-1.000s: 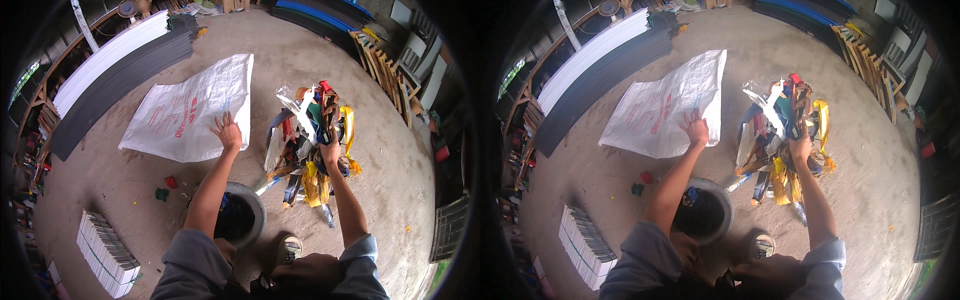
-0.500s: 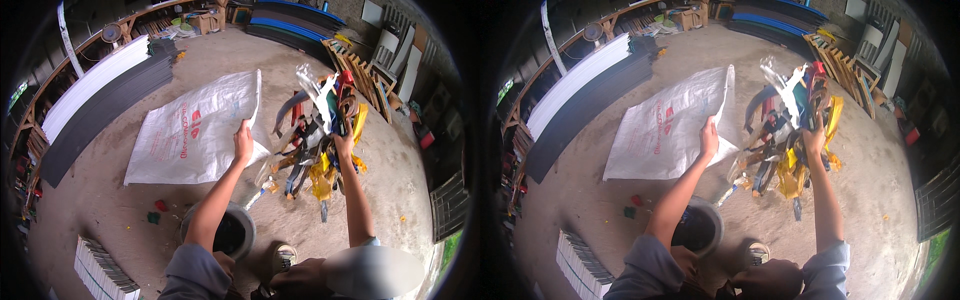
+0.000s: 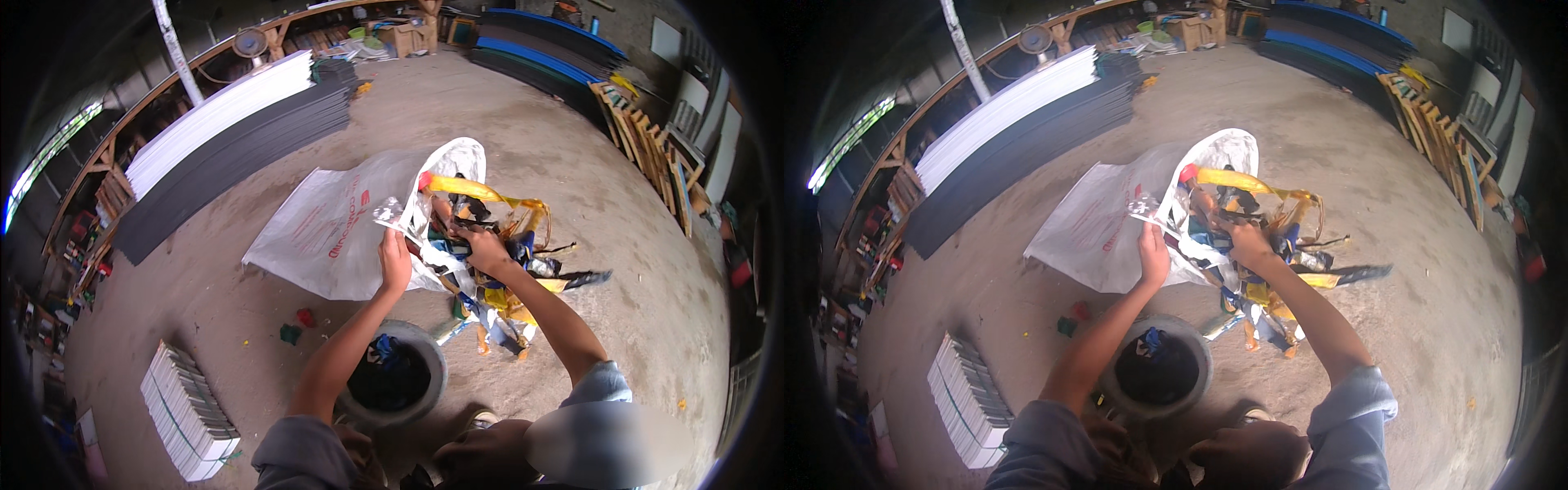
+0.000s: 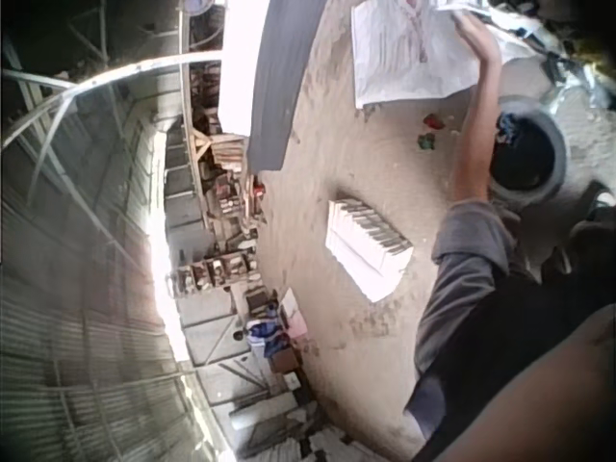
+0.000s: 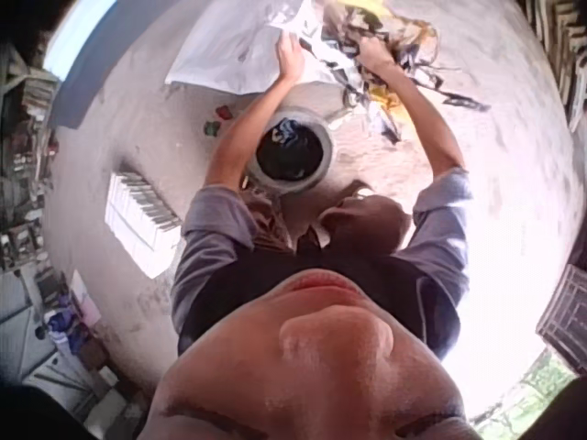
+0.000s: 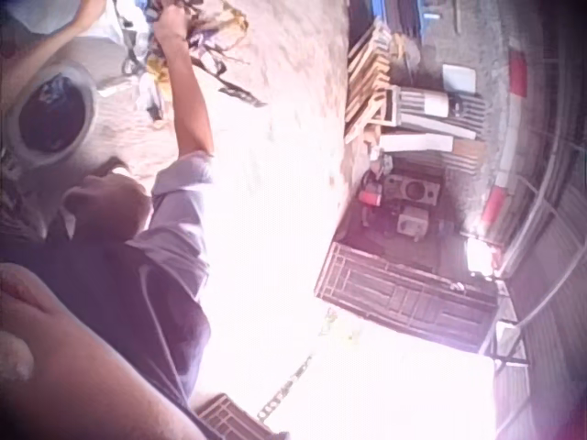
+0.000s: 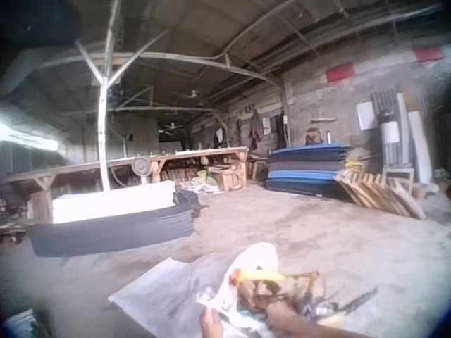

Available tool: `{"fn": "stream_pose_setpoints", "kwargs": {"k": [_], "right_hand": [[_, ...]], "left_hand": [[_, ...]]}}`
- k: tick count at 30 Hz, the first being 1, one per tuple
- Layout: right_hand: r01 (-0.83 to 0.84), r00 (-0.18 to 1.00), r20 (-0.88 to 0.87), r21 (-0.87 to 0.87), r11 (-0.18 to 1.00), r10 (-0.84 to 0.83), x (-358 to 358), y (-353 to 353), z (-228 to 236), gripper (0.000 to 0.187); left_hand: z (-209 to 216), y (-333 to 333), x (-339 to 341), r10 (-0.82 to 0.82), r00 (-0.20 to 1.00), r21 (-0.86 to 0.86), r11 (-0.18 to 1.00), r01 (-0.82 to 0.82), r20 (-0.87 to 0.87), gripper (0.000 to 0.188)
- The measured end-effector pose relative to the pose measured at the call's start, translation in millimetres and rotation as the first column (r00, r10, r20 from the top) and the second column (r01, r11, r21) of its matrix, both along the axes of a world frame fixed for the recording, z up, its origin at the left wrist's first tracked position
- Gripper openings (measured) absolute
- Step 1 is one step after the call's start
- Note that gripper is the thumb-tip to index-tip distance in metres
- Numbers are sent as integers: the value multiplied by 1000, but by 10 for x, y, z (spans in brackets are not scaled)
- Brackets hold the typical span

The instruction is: The person wipes a teal screen surface with a red cloth, then stacks the screen with others. They pick up a small bottle and a blue tool, place them on a shelf, and gather scraps from the floor into a white sack before moving a bucket across the workshop.

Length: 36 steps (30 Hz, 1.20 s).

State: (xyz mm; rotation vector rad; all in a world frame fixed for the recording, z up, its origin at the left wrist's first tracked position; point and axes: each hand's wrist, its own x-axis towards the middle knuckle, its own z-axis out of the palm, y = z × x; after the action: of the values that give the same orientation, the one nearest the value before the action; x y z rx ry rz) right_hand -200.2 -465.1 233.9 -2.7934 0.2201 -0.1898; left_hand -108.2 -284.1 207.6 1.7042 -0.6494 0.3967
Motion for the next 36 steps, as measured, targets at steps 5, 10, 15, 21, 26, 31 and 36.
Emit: {"fn": "stream_pose_setpoints", "kwargs": {"k": [5, 10, 15, 21, 26, 31, 36], "right_hand": [[126, 987, -44, -379, 917, -154, 541, 189, 33, 72], [-194, 980, 20, -158, 968, 200, 852, 471, -137, 77], [-34, 981, 194, 70, 997, 19, 679, 291, -566, 89], [33, 998, -58, 366, 930, -13, 481, -99, -405, 77], [168, 908, 226, 574, 802, -352, 146, -509, -313, 46], [703, 417, -74, 658, 270, -906, -253, -658, -1049, 75], [492, 532, -482, 845, -209, -697, 101, -196, -1894, 100]], "left_hand": [[173, 259, 95, -182, 983, 52, 982, 181, 8, 27], [-194, 398, 438, -245, 968, 286, 933, 220, 55, 42], [-377, 127, 496, -273, 960, 515, 816, 263, -56, 43], [-568, -249, 333, -146, 987, 715, 684, 146, -62, 31], [-709, -334, 434, -71, 996, 799, 595, 86, -54, 32], [-898, -280, 541, -12, 999, 849, 526, 45, -45, 35], [-1005, -203, 512, -67, 992, 576, 809, 117, -107, 27]]}}
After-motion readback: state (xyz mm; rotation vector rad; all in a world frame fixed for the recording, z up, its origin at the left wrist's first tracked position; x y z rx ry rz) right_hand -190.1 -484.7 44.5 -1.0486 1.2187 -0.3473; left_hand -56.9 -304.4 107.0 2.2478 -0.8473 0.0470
